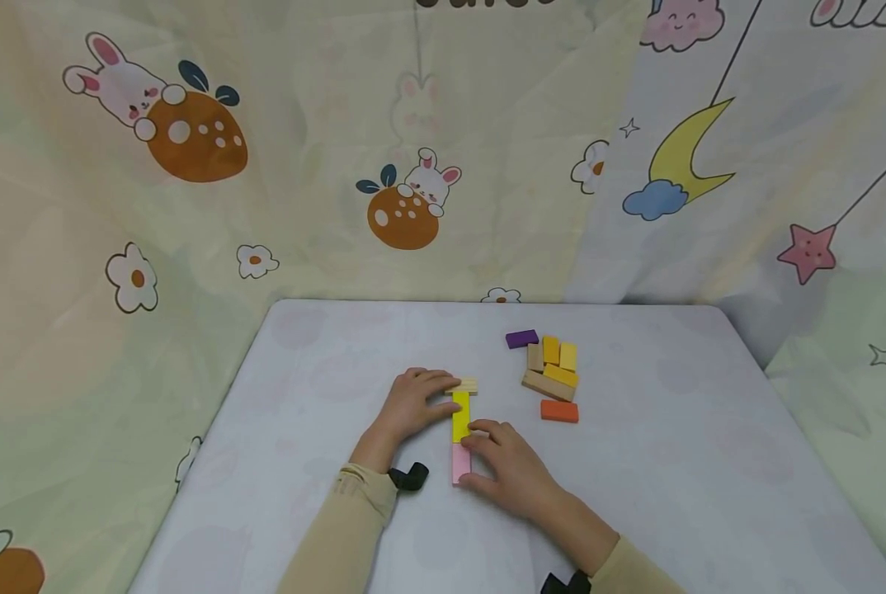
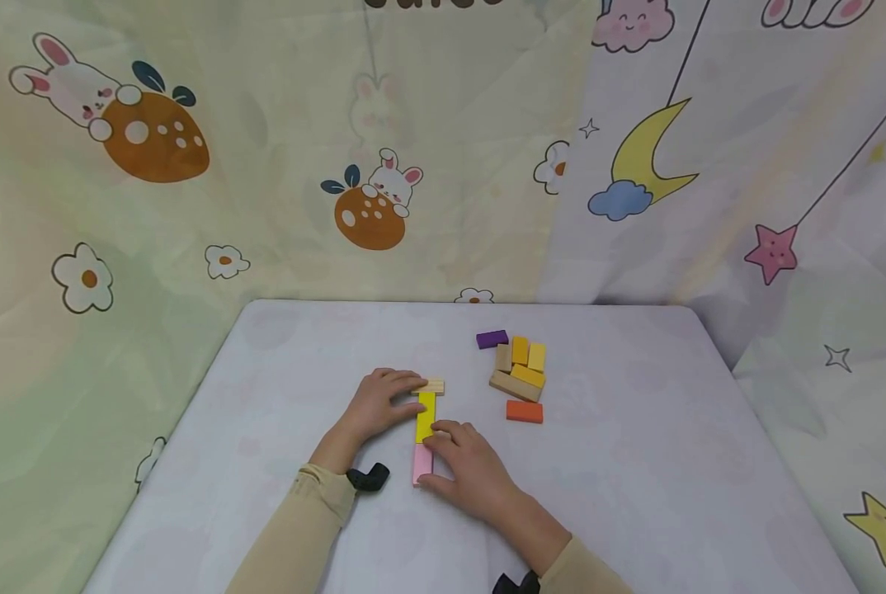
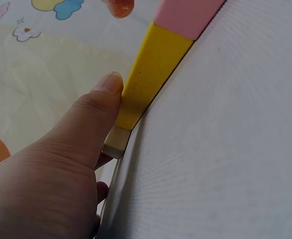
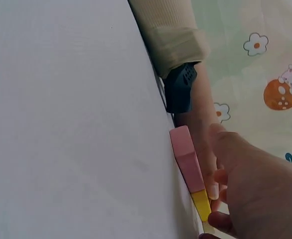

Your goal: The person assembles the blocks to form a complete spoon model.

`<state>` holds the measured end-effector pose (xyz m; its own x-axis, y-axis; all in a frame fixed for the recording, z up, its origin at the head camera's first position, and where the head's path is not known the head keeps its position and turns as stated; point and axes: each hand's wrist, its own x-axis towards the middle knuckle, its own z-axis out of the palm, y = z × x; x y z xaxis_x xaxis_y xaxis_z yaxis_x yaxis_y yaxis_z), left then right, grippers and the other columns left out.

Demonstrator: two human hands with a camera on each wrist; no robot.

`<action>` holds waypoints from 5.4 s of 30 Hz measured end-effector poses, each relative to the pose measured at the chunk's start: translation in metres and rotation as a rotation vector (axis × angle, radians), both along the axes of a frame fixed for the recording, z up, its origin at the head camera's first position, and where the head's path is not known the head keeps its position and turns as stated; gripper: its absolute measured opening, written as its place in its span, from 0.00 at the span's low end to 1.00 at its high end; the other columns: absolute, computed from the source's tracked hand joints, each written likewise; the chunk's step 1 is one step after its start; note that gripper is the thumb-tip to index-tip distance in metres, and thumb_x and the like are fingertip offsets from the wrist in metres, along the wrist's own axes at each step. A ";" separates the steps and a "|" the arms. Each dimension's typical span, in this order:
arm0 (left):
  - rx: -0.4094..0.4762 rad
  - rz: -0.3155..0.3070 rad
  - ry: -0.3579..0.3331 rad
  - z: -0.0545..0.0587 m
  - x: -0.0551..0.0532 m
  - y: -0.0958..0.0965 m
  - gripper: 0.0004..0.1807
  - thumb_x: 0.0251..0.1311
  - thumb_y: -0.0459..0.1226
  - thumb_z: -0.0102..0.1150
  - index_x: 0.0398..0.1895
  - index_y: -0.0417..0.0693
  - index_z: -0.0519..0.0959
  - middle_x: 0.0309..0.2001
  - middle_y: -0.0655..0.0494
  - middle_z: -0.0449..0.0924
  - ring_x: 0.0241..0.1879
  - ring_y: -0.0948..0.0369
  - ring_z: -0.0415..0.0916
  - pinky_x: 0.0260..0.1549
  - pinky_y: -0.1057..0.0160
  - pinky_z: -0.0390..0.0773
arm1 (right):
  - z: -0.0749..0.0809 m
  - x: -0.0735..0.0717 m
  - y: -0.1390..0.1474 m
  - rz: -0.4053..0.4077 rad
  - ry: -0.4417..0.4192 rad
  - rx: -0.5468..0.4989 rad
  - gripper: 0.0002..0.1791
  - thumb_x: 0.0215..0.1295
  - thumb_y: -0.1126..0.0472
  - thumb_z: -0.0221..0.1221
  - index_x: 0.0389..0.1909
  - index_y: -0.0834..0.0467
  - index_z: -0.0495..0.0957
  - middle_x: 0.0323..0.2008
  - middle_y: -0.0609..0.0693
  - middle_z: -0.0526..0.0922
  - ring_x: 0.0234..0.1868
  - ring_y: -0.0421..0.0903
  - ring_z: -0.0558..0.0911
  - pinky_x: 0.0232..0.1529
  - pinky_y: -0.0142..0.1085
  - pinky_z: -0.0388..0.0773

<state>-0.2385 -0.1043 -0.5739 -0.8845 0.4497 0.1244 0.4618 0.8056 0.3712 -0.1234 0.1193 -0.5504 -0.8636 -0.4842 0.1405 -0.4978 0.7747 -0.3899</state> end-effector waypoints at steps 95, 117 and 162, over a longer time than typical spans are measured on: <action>0.026 -0.011 -0.022 0.003 0.002 -0.001 0.29 0.60 0.65 0.56 0.66 0.76 0.73 0.66 0.68 0.73 0.67 0.54 0.65 0.67 0.47 0.63 | -0.003 -0.038 0.135 -0.154 -0.125 -0.138 0.33 0.61 0.50 0.68 0.68 0.41 0.70 0.68 0.47 0.69 0.66 0.55 0.71 0.63 0.57 0.73; 0.017 -0.006 -0.015 0.004 0.002 0.000 0.29 0.60 0.65 0.55 0.65 0.76 0.73 0.66 0.68 0.73 0.66 0.53 0.66 0.66 0.46 0.64 | 0.017 -0.004 0.045 0.009 -0.151 -0.107 0.34 0.58 0.42 0.68 0.66 0.36 0.71 0.62 0.34 0.71 0.51 0.34 0.75 0.53 0.36 0.81; 0.031 -0.005 -0.024 0.001 0.001 -0.002 0.29 0.61 0.65 0.55 0.65 0.77 0.72 0.67 0.69 0.73 0.67 0.54 0.65 0.67 0.46 0.63 | -0.005 0.036 0.001 0.344 0.042 -0.037 0.29 0.62 0.35 0.61 0.62 0.42 0.75 0.55 0.39 0.72 0.53 0.37 0.74 0.54 0.34 0.78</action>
<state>-0.2373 -0.1063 -0.5729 -0.8849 0.4507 0.1174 0.4569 0.7912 0.4066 -0.0877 0.1201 -0.5553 -0.6437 -0.7400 0.1953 -0.7437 0.5445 -0.3879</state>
